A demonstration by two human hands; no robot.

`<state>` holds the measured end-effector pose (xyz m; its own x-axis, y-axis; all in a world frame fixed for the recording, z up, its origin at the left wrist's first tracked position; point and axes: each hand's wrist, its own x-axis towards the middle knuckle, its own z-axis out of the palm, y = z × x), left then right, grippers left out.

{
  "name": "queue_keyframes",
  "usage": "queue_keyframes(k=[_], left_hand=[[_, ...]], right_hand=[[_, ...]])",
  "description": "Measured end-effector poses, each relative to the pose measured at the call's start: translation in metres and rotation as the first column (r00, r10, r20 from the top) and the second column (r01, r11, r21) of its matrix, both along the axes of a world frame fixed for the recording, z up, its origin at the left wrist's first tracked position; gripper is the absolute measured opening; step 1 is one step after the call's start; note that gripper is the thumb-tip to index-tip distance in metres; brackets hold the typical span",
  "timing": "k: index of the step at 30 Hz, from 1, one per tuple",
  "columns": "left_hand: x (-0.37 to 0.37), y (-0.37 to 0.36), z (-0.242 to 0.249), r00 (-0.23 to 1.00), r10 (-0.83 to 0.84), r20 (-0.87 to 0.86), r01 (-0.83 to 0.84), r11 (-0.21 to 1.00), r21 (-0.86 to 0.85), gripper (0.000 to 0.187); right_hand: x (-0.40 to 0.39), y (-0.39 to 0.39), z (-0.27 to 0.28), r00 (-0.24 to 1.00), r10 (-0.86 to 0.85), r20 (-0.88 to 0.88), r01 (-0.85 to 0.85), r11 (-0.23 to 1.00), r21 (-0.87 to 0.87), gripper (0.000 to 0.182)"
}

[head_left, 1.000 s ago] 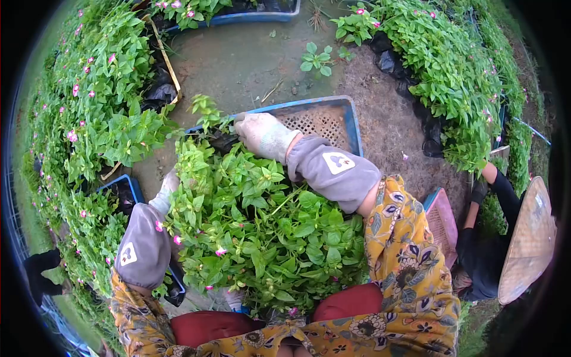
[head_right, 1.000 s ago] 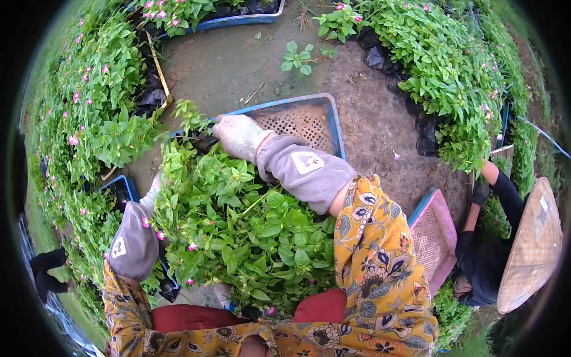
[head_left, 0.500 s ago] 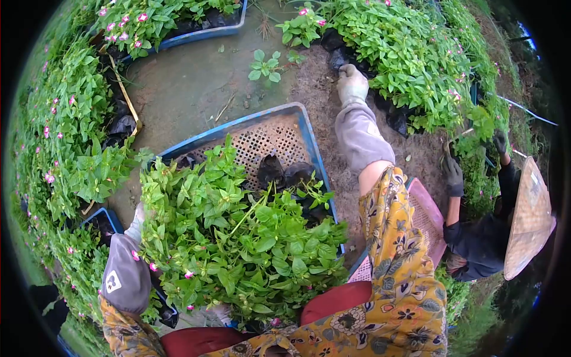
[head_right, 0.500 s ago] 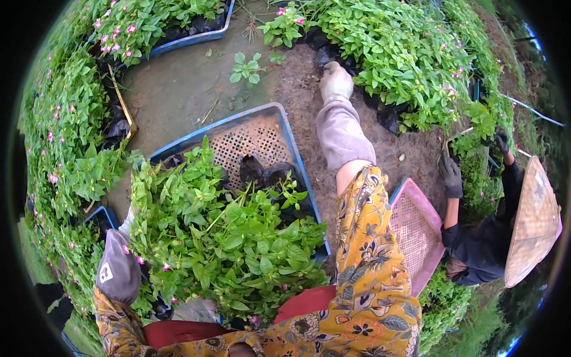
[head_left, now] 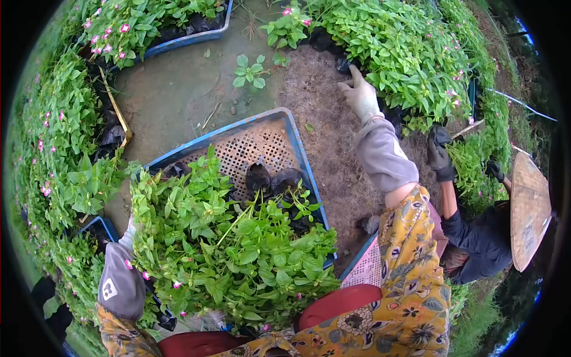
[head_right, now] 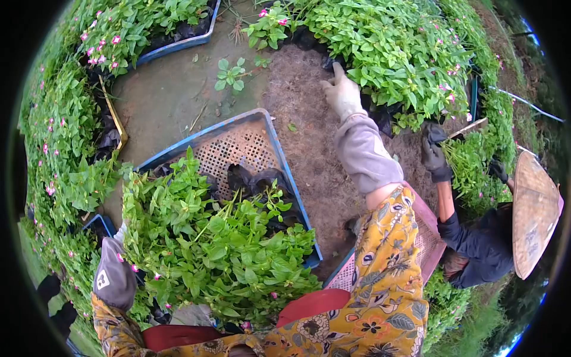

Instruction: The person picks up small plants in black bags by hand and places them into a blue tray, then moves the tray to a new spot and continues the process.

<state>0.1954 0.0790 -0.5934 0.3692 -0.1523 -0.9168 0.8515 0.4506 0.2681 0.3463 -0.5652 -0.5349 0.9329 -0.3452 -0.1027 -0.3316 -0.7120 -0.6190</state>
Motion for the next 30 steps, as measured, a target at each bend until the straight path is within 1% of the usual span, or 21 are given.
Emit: queue_keyframes(k=[1,3,4,7,8,9,10,11,12,14,15,16,17,18,21,23,25,27,28,30], left_hand=[[-0.001,0.000,0.001,1.000,0.000,0.001,0.000,1.000,0.005,0.034],[-0.002,0.001,0.003,1.000,-0.002,-0.003,0.002,1.000,0.011,0.034],[-0.004,0.001,0.004,1.000,0.002,-0.006,-0.001,1.000,0.021,0.034],[-0.004,0.002,0.005,1.000,0.005,-0.001,-0.005,1.000,0.024,0.034],[-0.004,0.002,0.005,1.000,0.002,0.004,-0.002,1.000,0.023,0.034],[-0.005,0.004,0.006,1.000,0.003,0.005,-0.004,1.000,0.025,0.034],[-0.005,0.005,0.005,1.000,0.001,0.004,-0.002,1.000,0.028,0.034],[-0.005,0.005,0.005,1.000,0.004,0.001,-0.004,1.000,0.031,0.034],[-0.006,0.007,0.006,1.000,0.003,-0.003,-0.003,0.999,0.036,0.034],[0.000,0.005,0.008,1.000,-0.020,0.001,0.019,0.999,0.042,0.034],[0.003,0.004,0.008,1.000,-0.027,0.003,0.027,0.999,0.041,0.034],[0.001,0.004,0.007,1.000,-0.019,-0.007,0.019,0.999,0.048,0.034],[0.004,0.004,0.003,1.000,-0.022,-0.005,0.022,0.999,0.049,0.034],[0.008,0.003,-0.001,1.000,-0.029,-0.004,0.029,0.999,0.046,0.034],[0.011,0.003,-0.004,0.999,-0.044,0.000,0.044,0.998,0.052,0.034],[0.013,0.004,-0.005,0.999,-0.050,0.006,0.049,0.997,0.051,0.034],[0.014,0.006,-0.003,0.998,-0.060,0.019,0.059,0.997,0.048,0.034],[0.011,0.012,-0.004,0.997,-0.067,0.035,0.065,0.997,0.052,0.034],[0.012,0.014,-0.006,0.996,-0.080,0.049,0.077,0.996,0.054,0.034],[0.016,0.021,-0.009,0.990,-0.114,0.087,0.109,0.992,0.058,0.034]], right_hand=[[0.017,0.003,-0.018,0.997,0.033,0.072,-0.002,0.923,-0.385,0.051],[0.045,0.008,-0.033,0.993,-0.096,-0.064,0.052,0.869,-0.493,0.041],[0.052,0.009,-0.036,0.988,-0.152,-0.012,0.125,0.856,-0.501,0.025],[0.042,0.005,-0.038,0.991,-0.091,0.102,0.127,0.891,-0.436,0.019],[0.029,0.005,-0.038,0.976,-0.034,0.214,0.120,0.906,-0.406,0.016],[0.014,0.007,-0.039,0.956,0.003,0.295,0.097,0.941,-0.326,0.015],[0.000,0.008,-0.044,0.947,0.010,0.322,0.048,0.984,-0.171,0.014],[-0.015,0.012,-0.044,0.938,0.009,0.346,-0.005,1.000,-0.012,0.014],[-0.034,0.015,-0.043,0.940,0.038,0.338,-0.055,0.998,0.040,0.015],[-0.070,0.025,-0.014,0.941,0.086,0.328,-0.138,0.981,0.140,0.019],[-0.083,0.022,-0.008,0.919,0.204,0.337,-0.212,0.977,-0.011,0.020],[-0.094,0.019,-0.004,0.889,0.321,0.326,-0.283,0.946,-0.160,0.020],[-0.102,0.014,-0.001,0.852,0.433,0.295,-0.346,0.888,-0.303,0.021],[-0.105,0.001,-0.010,0.858,0.451,0.246,-0.345,0.861,-0.374,0.016],[-0.088,-0.020,-0.008,0.868,0.323,0.376,-0.203,0.923,-0.326,0.018],[-0.072,-0.034,-0.011,0.876,0.255,0.410,-0.161,0.955,-0.251,0.020],[-0.055,-0.050,-0.022,0.877,0.265,0.401,-0.191,0.958,-0.216,0.018],[-0.043,-0.057,-0.022,0.980,0.135,0.143,-0.133,0.991,-0.028,0.019],[-0.042,-0.056,-0.018,0.979,0.156,0.127,-0.146,0.985,-0.091,0.019],[-0.042,-0.065,-0.026,0.957,0.193,0.216,-0.160,0.973,-0.164,0.019]])
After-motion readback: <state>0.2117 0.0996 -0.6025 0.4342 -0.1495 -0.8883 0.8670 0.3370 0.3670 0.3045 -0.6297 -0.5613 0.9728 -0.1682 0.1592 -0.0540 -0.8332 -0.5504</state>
